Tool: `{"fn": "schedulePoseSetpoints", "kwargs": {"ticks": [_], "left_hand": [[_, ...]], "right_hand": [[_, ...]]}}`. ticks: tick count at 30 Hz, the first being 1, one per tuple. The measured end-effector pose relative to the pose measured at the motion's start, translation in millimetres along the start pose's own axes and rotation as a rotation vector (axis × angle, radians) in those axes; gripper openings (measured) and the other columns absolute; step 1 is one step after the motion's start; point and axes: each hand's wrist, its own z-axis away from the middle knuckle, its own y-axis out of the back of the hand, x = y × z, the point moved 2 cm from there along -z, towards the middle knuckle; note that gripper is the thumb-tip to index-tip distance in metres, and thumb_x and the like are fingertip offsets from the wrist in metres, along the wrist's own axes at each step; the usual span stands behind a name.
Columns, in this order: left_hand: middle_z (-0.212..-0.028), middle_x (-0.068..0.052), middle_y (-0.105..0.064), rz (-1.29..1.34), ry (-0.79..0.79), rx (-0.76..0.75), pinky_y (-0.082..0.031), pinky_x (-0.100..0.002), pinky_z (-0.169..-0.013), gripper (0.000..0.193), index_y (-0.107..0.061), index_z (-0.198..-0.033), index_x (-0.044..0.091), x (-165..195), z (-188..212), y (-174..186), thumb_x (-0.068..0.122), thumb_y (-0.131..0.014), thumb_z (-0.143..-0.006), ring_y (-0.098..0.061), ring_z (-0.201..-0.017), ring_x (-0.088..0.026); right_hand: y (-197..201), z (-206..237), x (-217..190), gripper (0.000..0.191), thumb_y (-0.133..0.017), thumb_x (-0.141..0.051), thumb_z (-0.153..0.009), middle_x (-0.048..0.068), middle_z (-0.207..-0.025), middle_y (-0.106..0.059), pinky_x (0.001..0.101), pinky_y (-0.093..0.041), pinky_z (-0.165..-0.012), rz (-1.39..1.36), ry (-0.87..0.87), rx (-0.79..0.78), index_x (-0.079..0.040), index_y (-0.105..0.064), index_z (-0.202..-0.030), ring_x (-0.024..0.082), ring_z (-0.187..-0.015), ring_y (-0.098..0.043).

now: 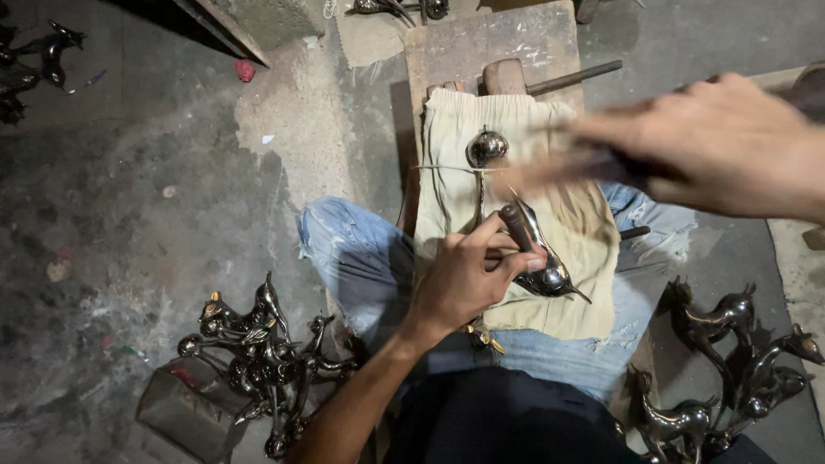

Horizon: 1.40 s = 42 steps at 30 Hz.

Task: The person hammers a metal sculpture of a deer using a chisel and a wooden mallet. They hold the sculpture with one hand and strike the chisel with the other, repeatedly adjusting the position of the chisel to shape different parts of the sculpture.

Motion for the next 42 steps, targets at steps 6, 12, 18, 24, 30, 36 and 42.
{"fn": "schedulePoseSetpoints", "kwargs": {"ticks": [6,12,18,24,30,36,42], "left_hand": [[-0.094,-0.010,-0.080,0.173,-0.072,0.032,-0.067,-0.027,-0.072,0.024,-0.069,-0.102,-0.001,-15,3,-4,0.023,-0.073,-0.096,-0.079,-0.084,-0.015],[-0.101,-0.013,-0.076,0.606,-0.124,0.213,-0.066,-0.028,-0.086,0.022,-0.061,-0.111,-0.005,-25,0,5,0.013,-0.070,-0.101,-0.077,-0.095,-0.017],[-0.103,-0.012,-0.078,0.426,-0.137,0.109,-0.067,-0.028,-0.086,0.021,-0.065,-0.112,-0.002,-7,-6,15,0.015,-0.071,-0.102,-0.078,-0.095,-0.014],[-0.145,-0.012,-0.064,0.087,-0.187,0.006,-0.061,-0.023,-0.066,0.036,-0.064,-0.134,0.014,19,-17,5,0.020,-0.071,-0.099,-0.079,-0.096,-0.016],[-0.152,-0.019,-0.054,-0.204,-0.478,0.136,-0.061,-0.019,-0.067,0.044,-0.056,-0.142,0.017,30,-8,-5,-0.004,-0.051,-0.105,-0.070,-0.120,-0.033],[-0.133,-0.009,-0.071,-0.025,-0.337,0.297,-0.067,-0.029,-0.091,0.040,-0.060,-0.139,0.017,11,33,-5,0.015,-0.070,-0.100,-0.076,-0.110,-0.019],[-0.119,-0.004,-0.076,0.082,-0.329,0.540,-0.062,-0.033,-0.097,0.022,-0.066,-0.127,0.009,-2,62,-14,0.016,-0.068,-0.107,-0.076,-0.114,-0.022]], "right_hand": [[-57,3,12,0.067,-0.074,-0.024,-0.091,0.007,-0.101,-0.076,0.0405,-0.059,-0.088,-0.541,0.037,0.239,-0.027,-0.042,-0.149,0.024,-0.094,-0.076],[-174,7,5,0.070,-0.079,-0.025,-0.097,0.032,-0.135,-0.063,0.0496,-0.053,-0.097,-1.008,-0.472,0.921,-0.001,-0.043,-0.152,0.045,-0.120,-0.065],[-234,0,-27,0.050,-0.066,-0.025,-0.100,0.024,-0.111,-0.074,0.0479,-0.057,-0.085,-1.239,-0.562,0.304,-0.012,-0.061,-0.148,0.037,-0.092,-0.075],[-138,41,-38,0.029,-0.067,-0.016,-0.109,0.011,-0.109,-0.071,0.0274,-0.058,-0.094,-1.558,-0.227,0.992,-0.002,-0.064,-0.135,0.014,-0.104,-0.070],[-67,46,-75,0.032,-0.079,-0.016,-0.082,0.010,-0.098,-0.072,0.0305,-0.053,-0.059,-1.049,0.144,0.815,-0.003,-0.072,-0.111,0.015,-0.071,-0.067],[-100,36,-67,0.009,-0.065,-0.002,-0.100,0.009,-0.101,-0.071,0.0279,-0.062,-0.078,-1.548,0.058,0.802,0.000,-0.063,-0.108,0.018,-0.093,-0.074],[-119,33,-76,0.060,-0.072,0.006,-0.088,0.015,-0.113,-0.046,0.0335,-0.062,-0.083,-1.531,0.169,0.960,-0.003,-0.022,-0.120,0.024,-0.101,-0.074]]}}
